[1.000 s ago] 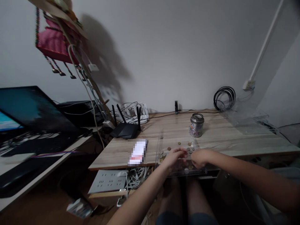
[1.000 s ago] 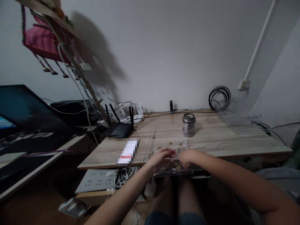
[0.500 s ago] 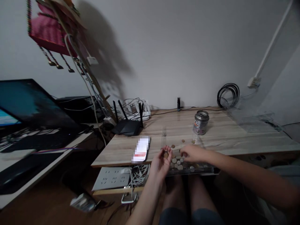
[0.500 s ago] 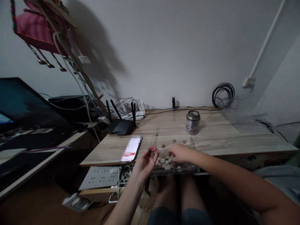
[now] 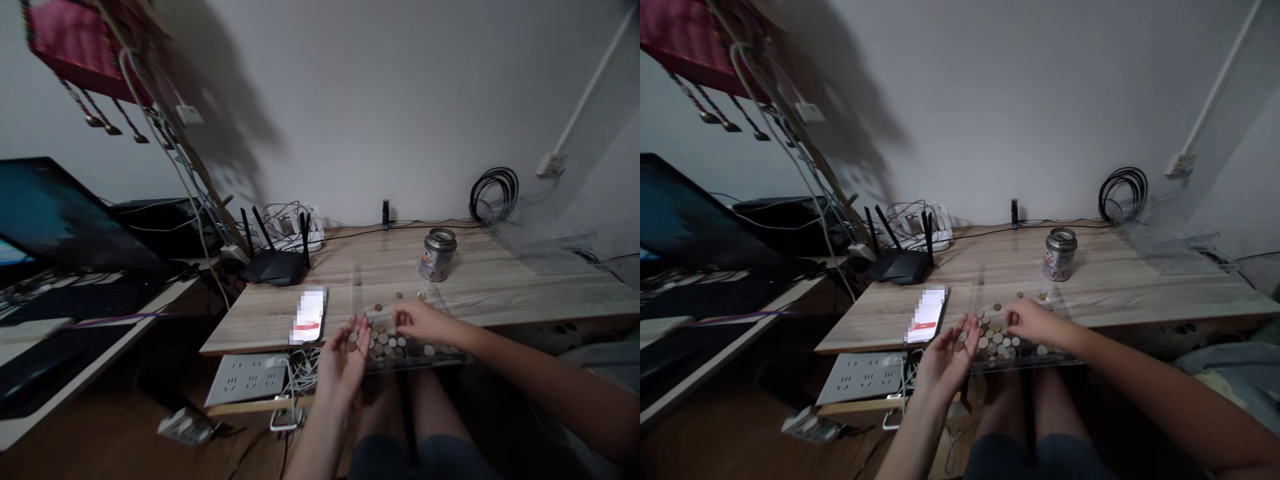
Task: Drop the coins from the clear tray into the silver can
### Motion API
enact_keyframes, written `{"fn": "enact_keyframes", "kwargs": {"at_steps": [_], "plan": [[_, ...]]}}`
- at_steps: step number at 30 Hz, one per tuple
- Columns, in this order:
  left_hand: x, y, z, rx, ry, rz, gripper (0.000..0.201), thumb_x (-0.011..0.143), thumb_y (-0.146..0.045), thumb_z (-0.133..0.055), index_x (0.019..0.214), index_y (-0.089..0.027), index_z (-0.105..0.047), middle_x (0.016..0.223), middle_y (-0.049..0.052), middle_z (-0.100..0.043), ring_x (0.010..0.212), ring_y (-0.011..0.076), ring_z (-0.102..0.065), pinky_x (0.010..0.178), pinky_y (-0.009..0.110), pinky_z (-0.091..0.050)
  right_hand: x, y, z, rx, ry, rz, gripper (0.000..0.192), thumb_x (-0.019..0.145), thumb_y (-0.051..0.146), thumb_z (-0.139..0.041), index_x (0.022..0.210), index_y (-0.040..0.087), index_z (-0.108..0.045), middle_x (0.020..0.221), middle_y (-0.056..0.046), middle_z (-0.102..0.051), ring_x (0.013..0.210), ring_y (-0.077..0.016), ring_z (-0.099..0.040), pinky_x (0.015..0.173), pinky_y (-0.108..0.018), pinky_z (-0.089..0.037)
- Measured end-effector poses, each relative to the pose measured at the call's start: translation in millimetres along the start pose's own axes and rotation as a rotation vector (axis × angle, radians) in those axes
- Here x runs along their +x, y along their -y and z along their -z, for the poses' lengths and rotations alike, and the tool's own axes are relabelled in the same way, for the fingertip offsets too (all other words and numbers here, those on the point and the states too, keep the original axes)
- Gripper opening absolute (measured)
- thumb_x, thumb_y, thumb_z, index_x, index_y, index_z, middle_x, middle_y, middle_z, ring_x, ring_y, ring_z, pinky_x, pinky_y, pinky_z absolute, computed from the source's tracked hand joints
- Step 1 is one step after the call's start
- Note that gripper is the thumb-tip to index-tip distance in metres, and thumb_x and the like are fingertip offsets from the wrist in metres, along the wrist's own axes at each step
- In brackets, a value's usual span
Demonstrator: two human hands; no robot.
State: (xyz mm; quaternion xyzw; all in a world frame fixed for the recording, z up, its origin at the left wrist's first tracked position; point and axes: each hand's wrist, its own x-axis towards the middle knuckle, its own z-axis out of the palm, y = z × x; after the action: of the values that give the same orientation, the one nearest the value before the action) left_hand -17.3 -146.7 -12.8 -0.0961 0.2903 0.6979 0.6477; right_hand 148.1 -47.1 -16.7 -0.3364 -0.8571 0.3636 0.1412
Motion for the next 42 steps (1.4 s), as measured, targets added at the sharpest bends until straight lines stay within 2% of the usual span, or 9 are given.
{"fn": "enact_keyframes", "kwargs": {"at_steps": [4, 6, 12, 18, 26, 32, 35, 39, 42], "plan": [[0.3, 3.7, -0.6, 0.009, 0.012, 0.063, 0.023, 0.086, -0.01, -0.038, 0.087, -0.004, -0.06, 0.089, 0.019, -0.064, 0.088, 0.0248, -0.065, 0.07, 0.035, -0.058, 34.3, 23.8, 0.2, 0.2, -0.122, 0.102, 0.021, 0.074, 0.03, -0.06, 0.085, 0.012, -0.064, 0.07, -0.002, -0.065, 0.061, -0.0107, -0.056, 0.057, -0.021, -0.044], [-0.5, 0.1, 1.9, -0.018, -0.008, 0.046, 0.024, 0.086, -0.009, -0.037, 0.085, -0.004, -0.06, 0.084, 0.016, -0.064, 0.083, 0.0208, -0.065, 0.069, 0.031, -0.058, 49.8, 24.8, -2.7, 0.105, -0.174, 0.059, 0.021, 0.079, 0.028, -0.055, 0.088, 0.013, -0.065, 0.074, -0.003, -0.066, 0.064, -0.0112, -0.057, 0.059, -0.021, -0.042], [-7.9, -21.0, 18.6, -0.078, -0.045, 0.007, 0.03, 0.089, -0.011, -0.035, 0.07, -0.008, -0.058, 0.068, 0.008, -0.06, 0.059, 0.0104, -0.06, 0.053, 0.019, -0.053, 78.4, 3.2, -33.4, -0.378, 0.042, -0.112, 0.037, 0.068, 0.034, -0.067, 0.1, 0.016, -0.065, 0.086, -0.006, -0.068, 0.076, -0.0171, -0.06, 0.06, -0.022, -0.039], [-9.7, -24.8, 27.0, -0.094, -0.025, 0.05, 0.032, 0.089, -0.011, -0.033, 0.071, -0.008, -0.059, 0.069, 0.008, -0.058, 0.058, 0.0088, -0.057, 0.051, 0.018, -0.051, 94.3, 4.7, -50.1, -0.427, 0.033, -0.189, 0.026, 0.07, 0.024, -0.065, 0.094, 0.014, -0.066, 0.092, -0.009, -0.068, 0.081, -0.0179, -0.06, 0.062, -0.022, -0.039], [-11.7, -25.3, 28.7, -0.07, -0.061, 0.037, 0.028, 0.085, -0.009, -0.036, 0.07, -0.008, -0.059, 0.07, 0.009, -0.059, 0.063, 0.0103, -0.06, 0.054, 0.019, -0.053, 90.1, 14.3, -51.8, -0.404, 0.108, -0.237, 0.038, 0.062, 0.025, -0.072, 0.098, 0.016, -0.067, 0.082, -0.003, -0.069, 0.071, -0.014, -0.06, 0.055, -0.019, -0.038], [-17.8, -27.2, 27.8, -0.095, -0.059, 0.033, 0.028, 0.084, -0.008, -0.037, 0.069, -0.008, -0.06, 0.069, 0.009, -0.06, 0.062, 0.0111, -0.061, 0.054, 0.019, -0.054, 84.1, 27.1, -52.6, -0.442, 0.178, -0.245, 0.017, 0.06, 0.021, -0.07, 0.076, 0.014, -0.071, 0.072, -0.005, -0.068, 0.065, -0.0154, -0.059, 0.052, -0.021, -0.036], [-20.0, -27.1, 28.6, -0.095, -0.088, 0.032, 0.028, 0.085, -0.008, -0.037, 0.069, -0.008, -0.06, 0.068, 0.01, -0.06, 0.062, 0.0112, -0.061, 0.055, 0.019, -0.053, 79.1, 26.2, -50.9, -0.44, 0.177, -0.238, 0.019, 0.062, 0.021, -0.068, 0.08, 0.014, -0.072, 0.072, -0.004, -0.068, 0.063, -0.0141, -0.058, 0.051, -0.02, -0.037], [-20.8, -23.9, 29.6, -0.095, -0.1, 0.027, 0.029, 0.085, -0.007, -0.037, 0.069, -0.007, -0.061, 0.068, 0.01, -0.06, 0.064, 0.0115, -0.061, 0.056, 0.019, -0.054, 69.0, 25.9, -53.9, -0.412, 0.133, -0.207, 0.039, 0.06, 0.026, -0.072, 0.097, 0.016, -0.069, 0.081, -0.003, -0.068, 0.069, -0.0138, -0.059, 0.053, -0.018, -0.038], [-20.3, -20.3, 29.1, -0.088, -0.089, 0.029, 0.029, 0.085, -0.007, -0.037, 0.069, -0.007, -0.061, 0.069, 0.01, -0.06, 0.064, 0.0113, -0.061, 0.056, 0.018, -0.053, 64.5, 34.0, -58.0, -0.447, 0.147, -0.2, 0.03, 0.061, 0.023, -0.07, 0.09, 0.015, -0.07, 0.079, -0.005, -0.068, 0.069, -0.0148, -0.059, 0.053, -0.019, -0.037]]}}
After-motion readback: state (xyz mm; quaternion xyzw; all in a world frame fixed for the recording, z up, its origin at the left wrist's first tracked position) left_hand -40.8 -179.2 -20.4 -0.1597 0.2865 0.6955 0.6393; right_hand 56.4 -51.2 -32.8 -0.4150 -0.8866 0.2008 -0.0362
